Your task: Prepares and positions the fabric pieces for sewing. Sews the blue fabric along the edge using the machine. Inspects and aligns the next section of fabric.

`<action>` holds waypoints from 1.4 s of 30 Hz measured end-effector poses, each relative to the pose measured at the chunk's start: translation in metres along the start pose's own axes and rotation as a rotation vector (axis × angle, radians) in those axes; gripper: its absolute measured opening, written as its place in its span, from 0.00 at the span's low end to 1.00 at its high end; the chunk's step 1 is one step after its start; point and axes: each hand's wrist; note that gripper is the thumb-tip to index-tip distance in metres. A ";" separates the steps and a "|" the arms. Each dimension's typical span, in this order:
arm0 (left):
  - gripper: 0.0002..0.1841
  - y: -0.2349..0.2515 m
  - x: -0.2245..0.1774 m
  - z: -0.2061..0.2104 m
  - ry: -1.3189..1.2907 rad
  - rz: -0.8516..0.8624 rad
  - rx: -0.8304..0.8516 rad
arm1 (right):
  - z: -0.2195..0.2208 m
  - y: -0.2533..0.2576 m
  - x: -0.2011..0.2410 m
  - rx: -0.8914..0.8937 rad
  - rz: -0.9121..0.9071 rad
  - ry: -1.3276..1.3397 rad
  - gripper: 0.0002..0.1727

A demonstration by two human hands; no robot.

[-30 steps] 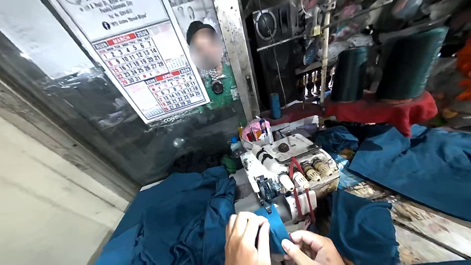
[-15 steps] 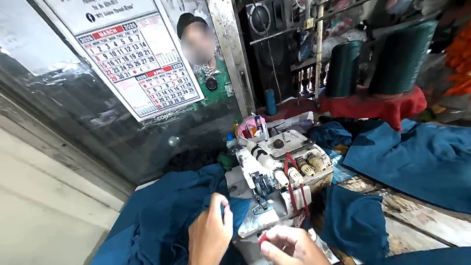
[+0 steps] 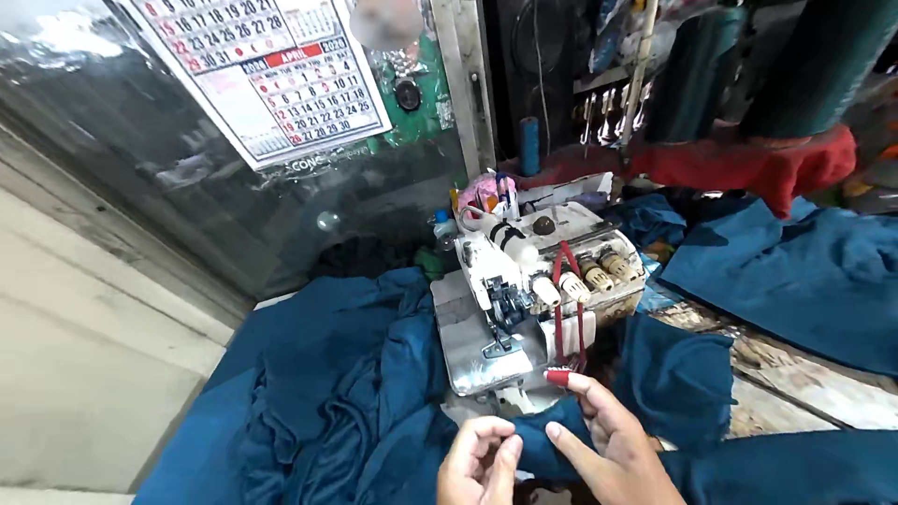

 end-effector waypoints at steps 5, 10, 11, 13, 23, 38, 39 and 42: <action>0.12 -0.004 -0.012 -0.018 0.068 -0.022 -0.013 | -0.021 0.001 0.015 0.174 0.003 -0.148 0.22; 0.15 -0.010 -0.031 -0.011 0.078 -0.118 -0.132 | -0.022 0.000 0.015 0.226 -0.021 -0.258 0.23; 0.15 -0.010 -0.024 -0.015 0.059 -0.127 -0.108 | -0.022 -0.001 0.013 0.229 -0.032 -0.281 0.23; 0.16 -0.010 -0.012 -0.024 0.016 -0.143 -0.036 | -0.025 -0.002 0.010 0.246 -0.057 -0.367 0.21; 0.20 -0.003 -0.026 0.007 0.296 0.027 0.077 | -0.006 -0.023 0.003 -0.054 -0.065 -0.436 0.19; 0.15 -0.004 -0.007 0.017 0.212 -0.067 0.182 | -0.032 -0.033 0.016 0.241 0.289 -0.038 0.28; 0.14 -0.005 -0.006 0.020 0.244 -0.035 0.154 | -0.031 -0.033 0.019 0.223 0.294 -0.048 0.28; 0.10 -0.015 -0.004 0.027 0.457 0.085 0.066 | -0.025 -0.035 0.021 0.077 0.264 -0.071 0.29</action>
Point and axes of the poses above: each hand's wrist, its own y-axis towards the middle knuckle, its own z-axis out of the palm, x = y × z, and after that the axes turned 8 degrees about -y, right-handed
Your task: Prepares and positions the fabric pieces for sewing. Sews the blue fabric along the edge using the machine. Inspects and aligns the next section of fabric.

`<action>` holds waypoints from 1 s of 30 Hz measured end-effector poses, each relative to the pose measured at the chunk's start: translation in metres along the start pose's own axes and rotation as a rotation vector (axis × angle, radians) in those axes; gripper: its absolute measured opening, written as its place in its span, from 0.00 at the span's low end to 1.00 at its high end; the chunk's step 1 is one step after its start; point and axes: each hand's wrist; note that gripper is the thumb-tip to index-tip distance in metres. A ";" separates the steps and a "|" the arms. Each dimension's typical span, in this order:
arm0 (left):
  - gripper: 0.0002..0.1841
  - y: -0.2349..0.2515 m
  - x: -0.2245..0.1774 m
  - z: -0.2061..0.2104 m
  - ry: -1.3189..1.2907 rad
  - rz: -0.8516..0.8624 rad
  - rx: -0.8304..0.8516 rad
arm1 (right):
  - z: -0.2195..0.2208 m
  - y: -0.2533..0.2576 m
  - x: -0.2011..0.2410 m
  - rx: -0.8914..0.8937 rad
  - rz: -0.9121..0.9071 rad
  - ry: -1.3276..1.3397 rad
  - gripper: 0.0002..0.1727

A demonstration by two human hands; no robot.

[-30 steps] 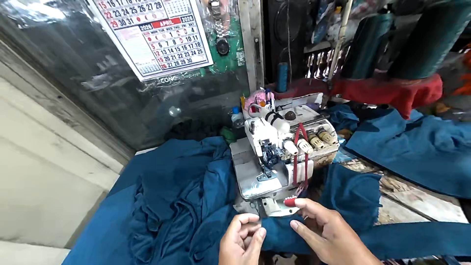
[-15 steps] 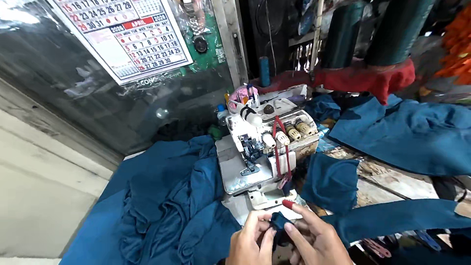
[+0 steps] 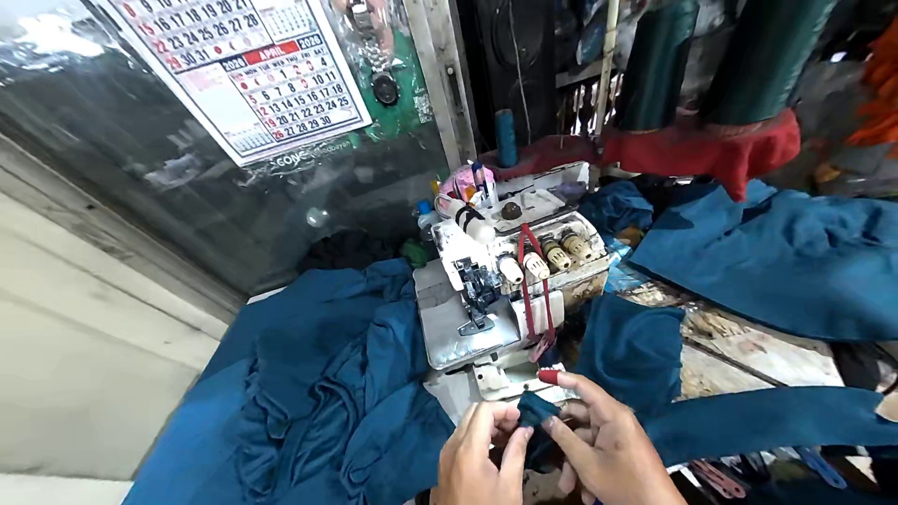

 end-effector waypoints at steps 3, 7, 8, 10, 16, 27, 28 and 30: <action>0.08 -0.015 -0.001 0.011 0.054 0.011 -0.065 | 0.006 -0.006 0.006 -0.042 0.032 0.131 0.30; 0.09 -0.030 -0.006 0.018 -0.599 -0.304 -0.048 | 0.026 -0.023 0.003 -0.073 0.214 0.545 0.22; 0.12 -0.033 -0.006 0.015 -0.798 -0.431 -0.032 | 0.031 -0.027 0.000 -0.077 0.284 0.582 0.21; 0.15 -0.030 -0.006 0.006 -0.910 -0.511 0.017 | 0.033 -0.027 -0.001 0.039 0.349 0.509 0.19; 0.12 0.000 0.004 -0.015 -0.364 -0.115 -0.016 | 0.029 0.020 0.001 0.122 0.194 0.181 0.22; 0.09 -0.034 0.014 0.017 -0.272 0.164 0.075 | 0.020 -0.036 -0.004 -0.099 0.058 0.340 0.31; 0.09 -0.036 0.016 0.017 -0.287 0.132 0.096 | 0.018 -0.031 -0.006 -0.112 0.068 0.313 0.33; 0.10 -0.030 0.014 0.002 -0.263 0.124 0.083 | 0.008 -0.022 -0.005 -0.075 0.038 0.227 0.35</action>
Point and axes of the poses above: each hand's wrist, its own y-axis towards the middle knuckle, its own z-axis out of the palm, x = y × z, and after that the axes turned 8 degrees about -y, right-handed
